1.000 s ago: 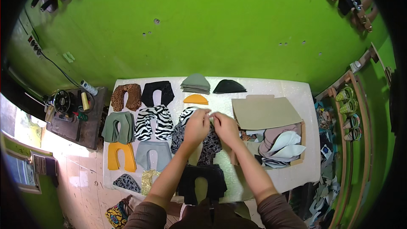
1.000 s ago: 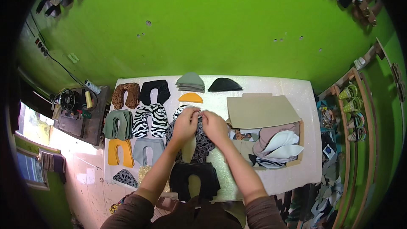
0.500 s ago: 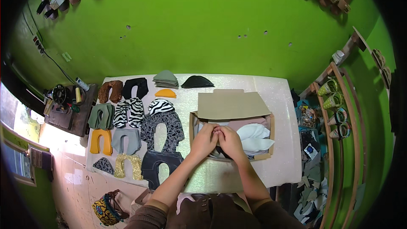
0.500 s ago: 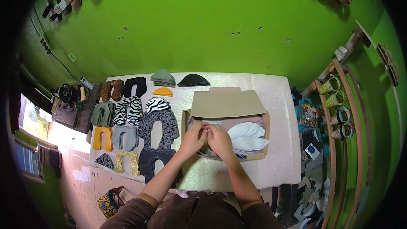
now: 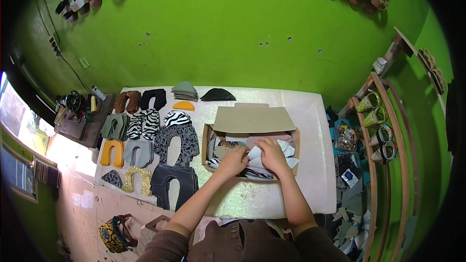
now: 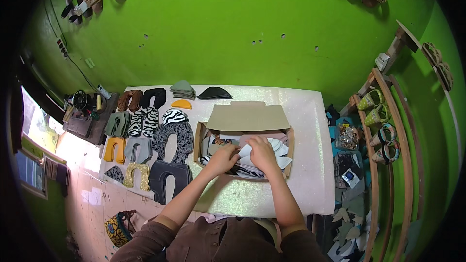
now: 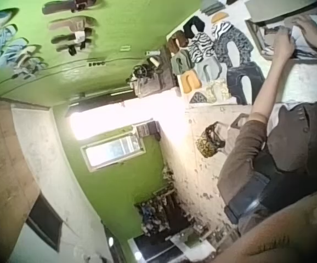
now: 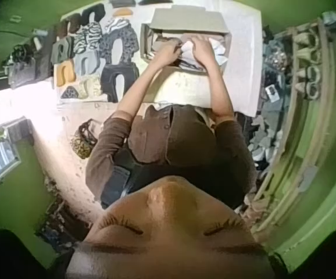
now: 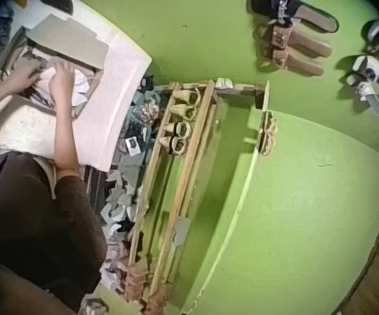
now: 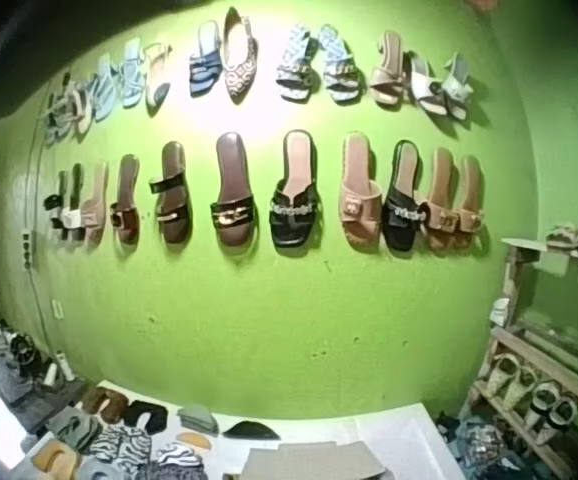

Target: Sorting and arranging various shoe upper components on a workbench.

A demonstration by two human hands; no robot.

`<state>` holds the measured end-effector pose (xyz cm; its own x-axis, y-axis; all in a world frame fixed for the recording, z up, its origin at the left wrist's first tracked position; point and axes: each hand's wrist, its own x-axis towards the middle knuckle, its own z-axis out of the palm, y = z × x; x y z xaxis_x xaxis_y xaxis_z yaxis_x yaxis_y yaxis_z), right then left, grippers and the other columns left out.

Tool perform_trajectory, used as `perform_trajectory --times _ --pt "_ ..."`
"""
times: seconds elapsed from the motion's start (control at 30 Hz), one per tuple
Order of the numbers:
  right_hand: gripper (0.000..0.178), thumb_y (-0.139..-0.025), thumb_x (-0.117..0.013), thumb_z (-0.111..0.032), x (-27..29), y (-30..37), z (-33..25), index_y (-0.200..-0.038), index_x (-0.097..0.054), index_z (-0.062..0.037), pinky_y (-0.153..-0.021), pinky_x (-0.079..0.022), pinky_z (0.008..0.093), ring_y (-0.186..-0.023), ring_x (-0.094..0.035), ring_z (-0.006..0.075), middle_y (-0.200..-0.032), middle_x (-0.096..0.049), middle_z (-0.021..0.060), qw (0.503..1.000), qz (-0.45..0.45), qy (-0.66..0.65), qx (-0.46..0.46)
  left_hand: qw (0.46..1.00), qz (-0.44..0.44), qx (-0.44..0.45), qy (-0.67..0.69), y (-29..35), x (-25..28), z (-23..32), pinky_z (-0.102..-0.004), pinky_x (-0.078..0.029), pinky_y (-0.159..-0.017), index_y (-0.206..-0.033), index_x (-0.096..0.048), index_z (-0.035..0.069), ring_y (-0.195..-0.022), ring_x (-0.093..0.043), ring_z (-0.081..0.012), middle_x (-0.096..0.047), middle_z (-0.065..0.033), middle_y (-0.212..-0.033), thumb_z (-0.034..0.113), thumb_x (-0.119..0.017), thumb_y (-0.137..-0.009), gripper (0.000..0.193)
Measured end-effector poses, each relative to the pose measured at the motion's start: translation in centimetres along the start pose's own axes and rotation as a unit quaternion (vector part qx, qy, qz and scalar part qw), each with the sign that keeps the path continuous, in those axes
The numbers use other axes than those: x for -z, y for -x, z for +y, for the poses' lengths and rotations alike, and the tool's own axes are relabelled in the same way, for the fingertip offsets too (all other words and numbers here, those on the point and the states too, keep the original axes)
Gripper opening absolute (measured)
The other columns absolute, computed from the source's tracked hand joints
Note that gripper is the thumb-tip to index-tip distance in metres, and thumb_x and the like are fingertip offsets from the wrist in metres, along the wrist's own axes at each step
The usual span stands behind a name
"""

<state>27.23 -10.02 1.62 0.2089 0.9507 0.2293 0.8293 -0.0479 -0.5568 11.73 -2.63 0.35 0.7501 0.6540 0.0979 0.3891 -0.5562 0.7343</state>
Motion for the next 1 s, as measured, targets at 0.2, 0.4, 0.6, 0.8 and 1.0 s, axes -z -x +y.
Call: perform_trajectory --times 0.2,0.4,0.6,0.8,1.0 --pt "0.044 -0.068 -0.046 0.003 -0.5 -0.4 1.8 -0.11 -0.054 -0.0064 -0.098 -0.028 0.0365 -0.113 -0.039 0.031 -0.116 -0.048 0.0138 0.992 -0.123 0.029 0.017 1.0 0.007 0.011 0.0 0.1 -0.1 -0.3 -0.039 -0.043 -0.078 -0.098 -0.054 0.002 -0.087 -0.054 -0.0334 -0.055 -0.0172 -0.092 0.015 -0.053 -0.077 0.025" --pt "0.038 -0.068 -0.052 -0.004 -0.1 -0.9 1.8 -0.106 -0.054 -0.0081 -0.094 -0.031 0.0374 -0.108 -0.041 0.0299 -0.111 -0.05 0.0116 0.973 -0.223 0.053 0.001 0.999 -0.032 0.004 0.019 1.0 0.1 -0.7 -0.0381 -0.043 -0.078 -0.099 -0.055 0.001 -0.087 -0.054 -0.0337 -0.055 -0.0178 -0.094 0.017 -0.053 -0.077 0.026" --pt "0.02 -0.068 -0.061 -0.008 2.0 -1.0 0.9 -0.087 -0.056 -0.0061 -0.083 -0.037 0.0393 -0.094 -0.047 0.0302 -0.092 -0.055 0.0102 0.989 -0.125 0.052 0.057 0.996 0.002 0.027 0.081 1.6 -0.1 -1.1 -0.0363 -0.043 -0.078 -0.098 -0.055 -0.001 -0.087 -0.054 -0.0326 -0.054 -0.0186 -0.094 0.014 -0.053 -0.078 0.025" --pt "0.018 -0.07 -0.061 -0.011 4.0 -0.6 -0.6 -0.087 -0.057 -0.0054 -0.076 -0.041 0.037 -0.088 -0.051 0.0303 -0.09 -0.055 0.0117 0.997 -0.061 0.028 0.044 0.991 0.037 0.038 0.123 1.4 0.8 0.3 -0.0355 -0.044 -0.077 -0.099 -0.054 -0.001 -0.087 -0.054 -0.032 -0.054 -0.019 -0.096 0.012 -0.052 -0.078 0.025" --pt "0.023 -0.074 -0.06 -0.018 1.0 0.0 2.5 -0.092 -0.058 -0.0045 -0.075 -0.044 0.0364 -0.083 -0.056 0.0307 -0.089 -0.056 0.0139 0.995 -0.098 -0.018 -0.018 0.996 -0.058 0.056 0.035 1.6 -0.1 -0.9 -0.0365 -0.044 -0.078 -0.101 -0.055 0.0 -0.091 -0.054 -0.0325 -0.055 -0.0196 -0.099 0.015 -0.049 -0.08 0.026"
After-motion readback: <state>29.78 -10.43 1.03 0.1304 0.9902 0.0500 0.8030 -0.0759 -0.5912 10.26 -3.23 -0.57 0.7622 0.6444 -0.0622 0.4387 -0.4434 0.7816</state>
